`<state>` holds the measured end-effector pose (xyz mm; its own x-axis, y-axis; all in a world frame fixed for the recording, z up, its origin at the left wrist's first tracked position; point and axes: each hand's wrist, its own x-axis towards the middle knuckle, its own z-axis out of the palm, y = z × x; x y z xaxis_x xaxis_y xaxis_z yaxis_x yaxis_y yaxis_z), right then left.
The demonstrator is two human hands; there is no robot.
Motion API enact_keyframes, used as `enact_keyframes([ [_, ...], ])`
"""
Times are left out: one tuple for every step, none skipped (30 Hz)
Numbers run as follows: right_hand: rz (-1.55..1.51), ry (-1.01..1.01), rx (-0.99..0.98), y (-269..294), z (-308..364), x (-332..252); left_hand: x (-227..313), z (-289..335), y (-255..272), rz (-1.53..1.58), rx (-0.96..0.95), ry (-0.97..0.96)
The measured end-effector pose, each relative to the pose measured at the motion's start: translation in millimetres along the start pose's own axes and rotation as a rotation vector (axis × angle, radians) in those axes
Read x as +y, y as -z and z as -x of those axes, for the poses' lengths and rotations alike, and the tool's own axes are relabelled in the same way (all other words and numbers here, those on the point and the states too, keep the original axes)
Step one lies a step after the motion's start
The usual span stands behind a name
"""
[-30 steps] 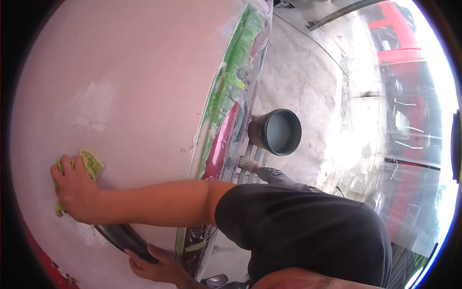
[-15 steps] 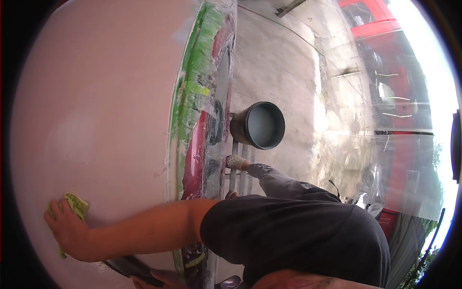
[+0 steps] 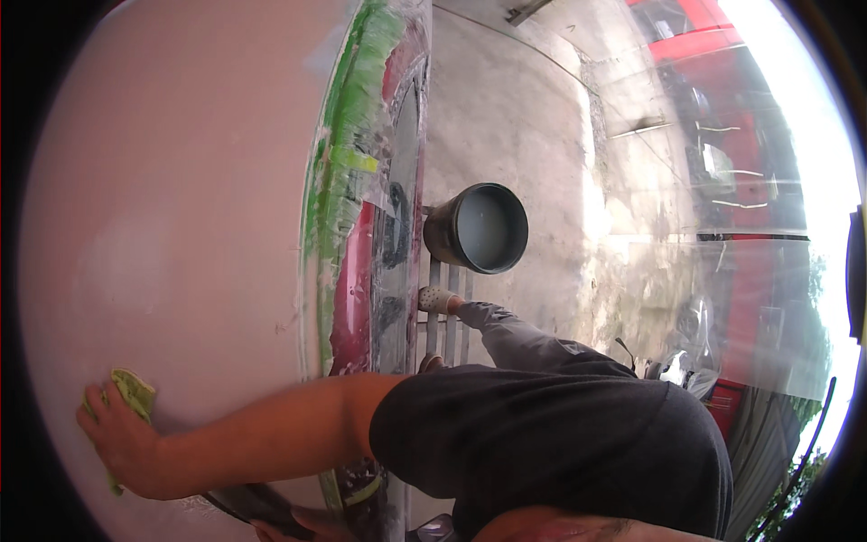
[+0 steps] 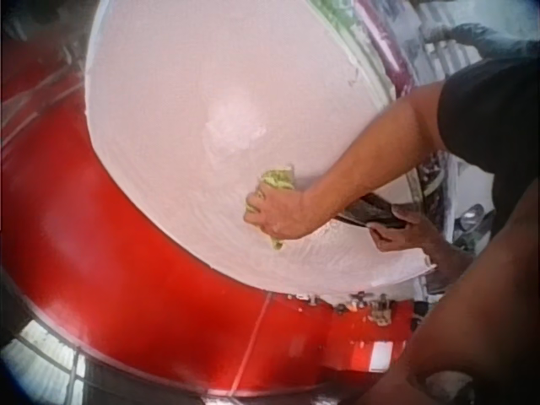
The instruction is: Sanding the roof of a car using a sanding block and water for wet sanding.
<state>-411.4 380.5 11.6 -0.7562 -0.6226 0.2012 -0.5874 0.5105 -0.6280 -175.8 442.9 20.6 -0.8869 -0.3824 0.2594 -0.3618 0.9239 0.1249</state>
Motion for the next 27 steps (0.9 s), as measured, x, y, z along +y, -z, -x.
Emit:
enact_keyframes([
  [-0.008, -0.007, 0.020, -2, 0, 1, -9, 4, -1, 0.006, 0.008, -0.061],
  [-0.002, -0.013, 0.024, -2, 0, 3, -25, -3, -2, -0.006, 0.036, -0.046],
  [-0.013, 0.006, 0.010, -2, -1, 2, -48, -18, -1, -0.026, 0.069, -0.023],
  [-0.021, 0.020, -0.004, -3, -1, 2, -80, -36, 1, -0.061, 0.082, 0.048],
  [-0.021, 0.018, -0.002, -4, -2, 1, -114, -54, 3, -0.098, 0.094, 0.119],
  [-0.015, 0.007, 0.000, -6, -4, -1, -144, -74, 2, -0.069, 0.137, 0.138],
  [-0.010, -0.005, 0.002, -7, -7, -2, -169, -82, 0, -0.041, 0.180, 0.157],
  [-0.017, -0.008, 0.001, -9, -9, -4, -163, -85, -1, -0.059, 0.165, 0.259],
  [-0.011, -0.013, -0.004, -10, -11, -5, -155, -88, -6, -0.078, 0.151, 0.362],
  [-0.005, -0.017, -0.008, -12, -12, -7, -141, -79, -12, -0.236, 0.132, 0.301],
  [-0.012, -0.013, -0.009, -10, -12, -6, -120, -63, -22, -0.325, 0.184, 0.182],
  [-0.008, -0.008, -0.024, -11, -8, -4, -58, -51, -21, -0.183, 0.199, 0.143],
  [-0.003, -0.010, -0.027, -9, -7, -3, -22, -37, -21, -0.167, 0.114, 0.120],
  [-0.003, -0.011, -0.029, -10, -6, -2, 16, -27, -17, -0.149, 0.038, 0.123],
  [0.014, -0.006, -0.011, -10, -6, -1, 21, -23, -18, -0.165, 0.057, 0.027],
  [0.031, -0.002, 0.007, -10, -6, 0, 13, -25, -17, -0.160, 0.060, 0.015],
  [0.036, -0.004, 0.009, -10, -7, 0, -2, -29, -15, -0.154, 0.062, 0.003],
  [0.005, -0.004, 0.014, -11, -8, -2, -22, -39, -14, -0.168, 0.095, 0.022],
  [-0.026, -0.006, 0.019, -10, -6, -3, -50, -52, -14, -0.181, 0.128, 0.040],
  [-0.022, -0.007, 0.020, -10, -6, 0, -98, -68, -18, -0.233, 0.133, 0.065],
  [-0.006, -0.013, 0.021, -11, -8, -3, -151, -83, -16, -0.296, 0.144, 0.096],
  [0.006, -0.019, 0.023, -12, -10, -4, -191, -99, -12, -0.289, 0.102, 0.154],
  [0.000, -0.014, 0.024, -14, -11, -5, -214, -109, -9, -0.278, 0.056, 0.212],
  [0.006, -0.022, 0.023, -15, -11, -6, -217, -110, -12, -0.242, -0.011, 0.418],
  [0.015, -0.030, 0.024, -15, -11, -6, -214, -110, -20, -0.202, -0.077, 0.624],
  [0.021, -0.036, 0.021, -15, -11, 1, -171, -92, -28, -0.356, -0.024, 0.392],
  [0.021, -0.034, -0.014, -15, -11, 5, -129, -71, -35, -0.330, 0.035, 0.221],
])
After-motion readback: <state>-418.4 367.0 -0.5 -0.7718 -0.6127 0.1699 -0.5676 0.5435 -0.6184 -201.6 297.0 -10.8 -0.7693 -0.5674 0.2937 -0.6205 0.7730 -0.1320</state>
